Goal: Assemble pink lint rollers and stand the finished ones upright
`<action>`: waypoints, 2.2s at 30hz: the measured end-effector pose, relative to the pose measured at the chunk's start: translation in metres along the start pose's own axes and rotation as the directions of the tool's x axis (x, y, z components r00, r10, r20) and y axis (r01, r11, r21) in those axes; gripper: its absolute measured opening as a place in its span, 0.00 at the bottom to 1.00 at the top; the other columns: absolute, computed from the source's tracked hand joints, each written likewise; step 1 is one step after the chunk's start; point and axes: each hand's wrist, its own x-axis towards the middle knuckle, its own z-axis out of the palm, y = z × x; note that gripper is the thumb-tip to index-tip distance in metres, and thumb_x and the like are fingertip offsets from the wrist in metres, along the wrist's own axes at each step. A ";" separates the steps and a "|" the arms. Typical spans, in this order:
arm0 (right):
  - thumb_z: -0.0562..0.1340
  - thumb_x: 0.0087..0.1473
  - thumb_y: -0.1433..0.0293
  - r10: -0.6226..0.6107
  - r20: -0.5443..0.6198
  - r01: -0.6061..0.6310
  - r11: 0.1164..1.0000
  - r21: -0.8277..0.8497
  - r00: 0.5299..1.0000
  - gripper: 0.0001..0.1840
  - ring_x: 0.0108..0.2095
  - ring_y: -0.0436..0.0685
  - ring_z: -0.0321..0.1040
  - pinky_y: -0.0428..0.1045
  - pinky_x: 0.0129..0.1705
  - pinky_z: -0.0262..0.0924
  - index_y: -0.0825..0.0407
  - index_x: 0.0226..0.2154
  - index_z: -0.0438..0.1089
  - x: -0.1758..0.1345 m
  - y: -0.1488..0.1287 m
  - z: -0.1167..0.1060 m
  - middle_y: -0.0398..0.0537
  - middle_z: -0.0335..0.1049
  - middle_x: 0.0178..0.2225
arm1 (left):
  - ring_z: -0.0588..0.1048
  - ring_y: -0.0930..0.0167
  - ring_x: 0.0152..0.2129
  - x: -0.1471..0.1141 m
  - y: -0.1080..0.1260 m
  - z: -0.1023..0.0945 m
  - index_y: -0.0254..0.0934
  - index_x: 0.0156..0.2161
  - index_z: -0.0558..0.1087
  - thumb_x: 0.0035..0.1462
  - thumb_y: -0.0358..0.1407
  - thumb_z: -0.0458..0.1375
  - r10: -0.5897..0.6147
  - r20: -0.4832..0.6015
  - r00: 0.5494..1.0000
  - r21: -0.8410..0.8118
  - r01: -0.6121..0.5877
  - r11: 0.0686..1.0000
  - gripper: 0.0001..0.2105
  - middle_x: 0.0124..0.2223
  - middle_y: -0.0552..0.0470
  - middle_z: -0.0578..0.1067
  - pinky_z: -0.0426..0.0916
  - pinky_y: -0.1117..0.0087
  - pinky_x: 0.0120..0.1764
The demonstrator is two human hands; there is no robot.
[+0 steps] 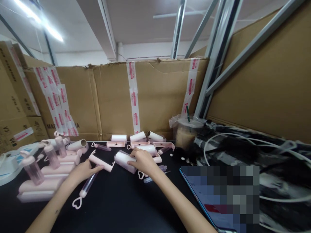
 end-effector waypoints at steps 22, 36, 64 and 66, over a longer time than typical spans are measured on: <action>0.61 0.47 0.69 0.007 -0.070 -0.006 1.000 0.015 0.998 0.18 0.39 0.63 0.70 0.51 0.38 0.60 0.50 0.44 0.64 -0.005 -0.015 0.004 0.50 0.74 0.38 | 0.68 0.70 0.26 -0.021 0.037 0.002 0.38 0.26 0.70 0.55 0.45 0.50 0.552 -0.290 0.782 0.116 -0.544 0.831 0.14 0.22 0.54 0.68 0.61 0.70 0.31; 0.53 0.57 0.66 -0.136 -0.311 0.286 0.812 0.509 0.941 0.13 0.47 0.56 0.65 0.54 0.49 0.59 0.50 0.44 0.66 0.002 -0.028 -0.013 0.51 0.68 0.45 | 0.68 0.61 0.43 -0.021 0.037 0.010 0.39 0.50 0.63 0.54 0.39 0.53 0.710 -0.290 0.642 0.266 -0.658 0.704 0.18 0.46 0.45 0.70 0.61 0.59 0.46; 0.55 0.56 0.64 -0.176 -0.408 0.371 0.800 0.470 0.896 0.18 0.53 0.60 0.60 0.58 0.55 0.54 0.48 0.49 0.67 -0.004 -0.039 0.013 0.51 0.65 0.52 | 0.67 0.61 0.45 -0.020 0.037 0.013 0.39 0.45 0.62 0.50 0.36 0.55 0.526 -0.306 0.794 -0.145 -0.585 0.798 0.16 0.46 0.45 0.69 0.61 0.59 0.47; 0.56 0.56 0.64 -0.166 -0.438 0.380 0.801 0.462 0.884 0.17 0.50 0.59 0.63 0.56 0.53 0.57 0.49 0.46 0.70 -0.003 -0.038 0.011 0.52 0.68 0.49 | 0.67 0.61 0.45 -0.019 0.036 0.013 0.39 0.46 0.62 0.50 0.37 0.55 0.534 -0.310 0.786 -0.139 -0.594 0.793 0.17 0.46 0.45 0.69 0.60 0.59 0.48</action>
